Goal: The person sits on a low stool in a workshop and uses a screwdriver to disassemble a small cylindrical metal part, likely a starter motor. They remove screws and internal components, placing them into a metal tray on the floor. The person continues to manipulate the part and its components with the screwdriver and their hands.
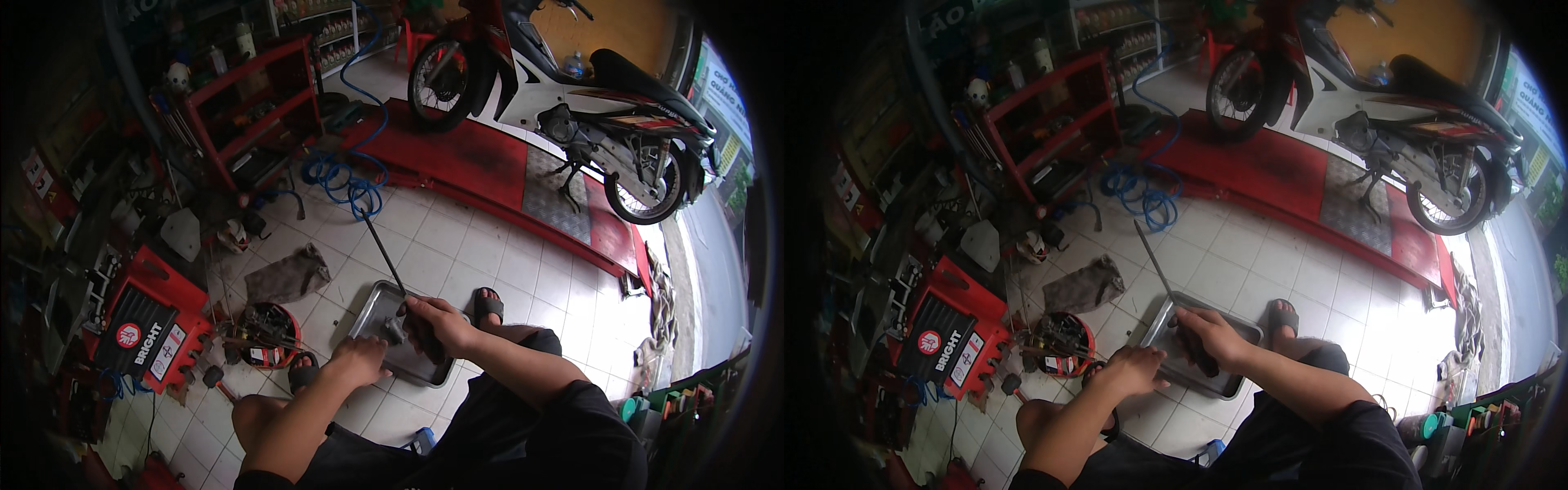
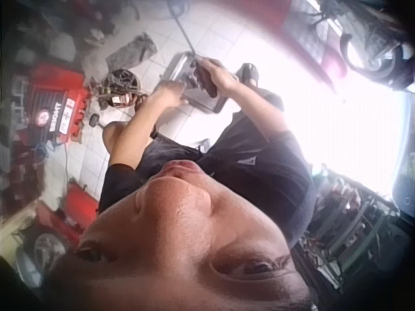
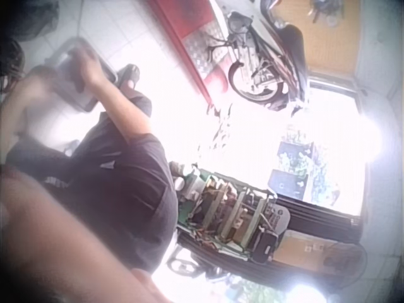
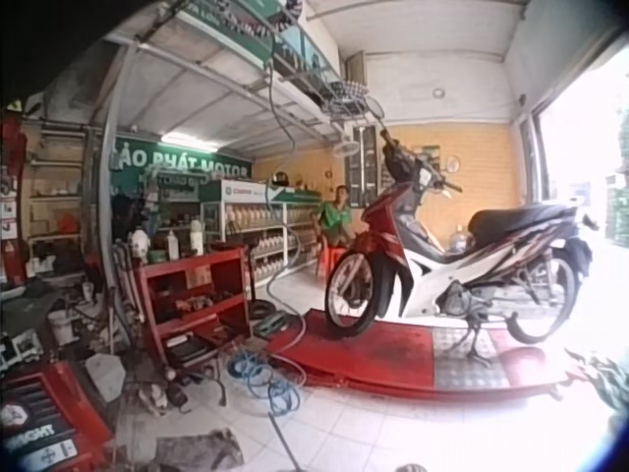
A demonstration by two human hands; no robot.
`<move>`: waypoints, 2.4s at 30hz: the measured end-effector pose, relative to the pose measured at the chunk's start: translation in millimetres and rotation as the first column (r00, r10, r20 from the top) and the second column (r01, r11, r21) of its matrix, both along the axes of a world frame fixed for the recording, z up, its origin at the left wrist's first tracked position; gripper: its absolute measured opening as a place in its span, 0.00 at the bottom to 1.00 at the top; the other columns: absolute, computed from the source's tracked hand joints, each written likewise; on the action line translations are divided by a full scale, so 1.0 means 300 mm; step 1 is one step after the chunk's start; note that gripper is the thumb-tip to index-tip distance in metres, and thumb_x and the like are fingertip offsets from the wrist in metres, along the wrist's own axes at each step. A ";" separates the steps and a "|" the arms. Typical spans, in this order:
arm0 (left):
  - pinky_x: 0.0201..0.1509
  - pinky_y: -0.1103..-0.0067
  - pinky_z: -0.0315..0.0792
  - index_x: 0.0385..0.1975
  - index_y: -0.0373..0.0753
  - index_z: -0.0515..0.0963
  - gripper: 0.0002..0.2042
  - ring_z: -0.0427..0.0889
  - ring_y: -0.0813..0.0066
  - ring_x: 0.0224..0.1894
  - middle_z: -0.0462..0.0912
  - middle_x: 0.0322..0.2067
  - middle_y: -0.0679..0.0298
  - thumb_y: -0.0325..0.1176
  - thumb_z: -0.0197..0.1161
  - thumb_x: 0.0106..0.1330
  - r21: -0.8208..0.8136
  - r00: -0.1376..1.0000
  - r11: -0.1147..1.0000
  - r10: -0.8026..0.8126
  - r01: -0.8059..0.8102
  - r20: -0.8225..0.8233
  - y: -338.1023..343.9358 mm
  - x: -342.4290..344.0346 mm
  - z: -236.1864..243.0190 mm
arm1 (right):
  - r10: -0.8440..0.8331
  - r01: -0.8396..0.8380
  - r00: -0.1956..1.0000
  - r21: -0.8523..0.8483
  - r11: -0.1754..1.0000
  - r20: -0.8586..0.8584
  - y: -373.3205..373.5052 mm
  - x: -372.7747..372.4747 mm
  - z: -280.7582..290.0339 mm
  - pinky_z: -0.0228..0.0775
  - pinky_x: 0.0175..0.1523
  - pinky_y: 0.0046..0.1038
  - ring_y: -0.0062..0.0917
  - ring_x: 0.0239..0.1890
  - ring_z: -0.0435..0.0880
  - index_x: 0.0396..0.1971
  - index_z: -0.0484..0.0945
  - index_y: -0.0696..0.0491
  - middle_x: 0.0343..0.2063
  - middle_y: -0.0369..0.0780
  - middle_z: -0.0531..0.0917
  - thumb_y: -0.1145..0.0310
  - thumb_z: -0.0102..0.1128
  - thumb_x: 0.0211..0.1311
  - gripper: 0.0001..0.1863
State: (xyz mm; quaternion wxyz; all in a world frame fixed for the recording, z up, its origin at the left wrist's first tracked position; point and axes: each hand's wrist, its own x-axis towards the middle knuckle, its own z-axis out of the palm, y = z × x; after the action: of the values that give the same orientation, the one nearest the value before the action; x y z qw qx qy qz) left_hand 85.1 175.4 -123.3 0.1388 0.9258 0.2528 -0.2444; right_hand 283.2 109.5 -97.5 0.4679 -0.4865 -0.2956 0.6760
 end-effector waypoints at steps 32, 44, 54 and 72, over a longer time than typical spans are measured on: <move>0.60 0.62 0.74 0.60 0.37 0.72 0.32 0.80 0.53 0.55 0.79 0.53 0.54 0.54 0.65 0.64 -0.008 0.999 1.000 0.025 -0.025 0.043 0.000 -0.010 -0.004 | 0.011 -0.011 1.000 0.000 1.000 -0.012 0.001 -0.003 -0.004 0.73 0.29 0.26 0.24 0.25 0.77 0.48 0.72 0.59 0.27 0.39 0.77 0.51 0.44 0.79 0.23; 0.60 0.61 0.74 0.60 0.37 0.71 0.31 0.80 0.54 0.55 0.79 0.53 0.54 0.54 0.65 0.64 -0.007 0.999 1.000 0.014 -0.013 0.045 0.002 -0.006 -0.012 | -0.019 0.019 1.000 -0.015 1.000 -0.018 0.002 -0.003 -0.002 0.74 0.30 0.27 0.24 0.27 0.78 0.48 0.73 0.58 0.28 0.40 0.78 0.49 0.46 0.78 0.24; 0.60 0.62 0.74 0.61 0.37 0.71 0.32 0.80 0.54 0.56 0.79 0.53 0.54 0.54 0.64 0.65 -0.004 0.999 1.000 0.009 -0.009 0.052 0.003 -0.009 -0.012 | -0.020 0.020 1.000 -0.019 1.000 -0.024 0.004 -0.004 0.005 0.73 0.29 0.27 0.25 0.25 0.78 0.48 0.72 0.59 0.27 0.40 0.78 0.49 0.46 0.78 0.24; 0.59 0.62 0.75 0.58 0.37 0.72 0.31 0.81 0.54 0.54 0.80 0.53 0.54 0.54 0.66 0.64 0.003 0.998 1.000 0.016 -0.016 0.067 0.003 -0.015 -0.008 | -0.026 0.025 0.999 -0.006 1.000 -0.031 0.004 -0.006 -0.004 0.73 0.28 0.26 0.25 0.23 0.78 0.46 0.72 0.59 0.25 0.40 0.77 0.50 0.46 0.78 0.24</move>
State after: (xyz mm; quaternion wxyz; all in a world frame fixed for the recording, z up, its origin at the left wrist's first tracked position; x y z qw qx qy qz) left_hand 80.6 176.4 -125.8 0.1472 0.9317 0.2557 -0.2118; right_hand 281.3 110.8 -98.6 0.4797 -0.4810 -0.2802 0.6782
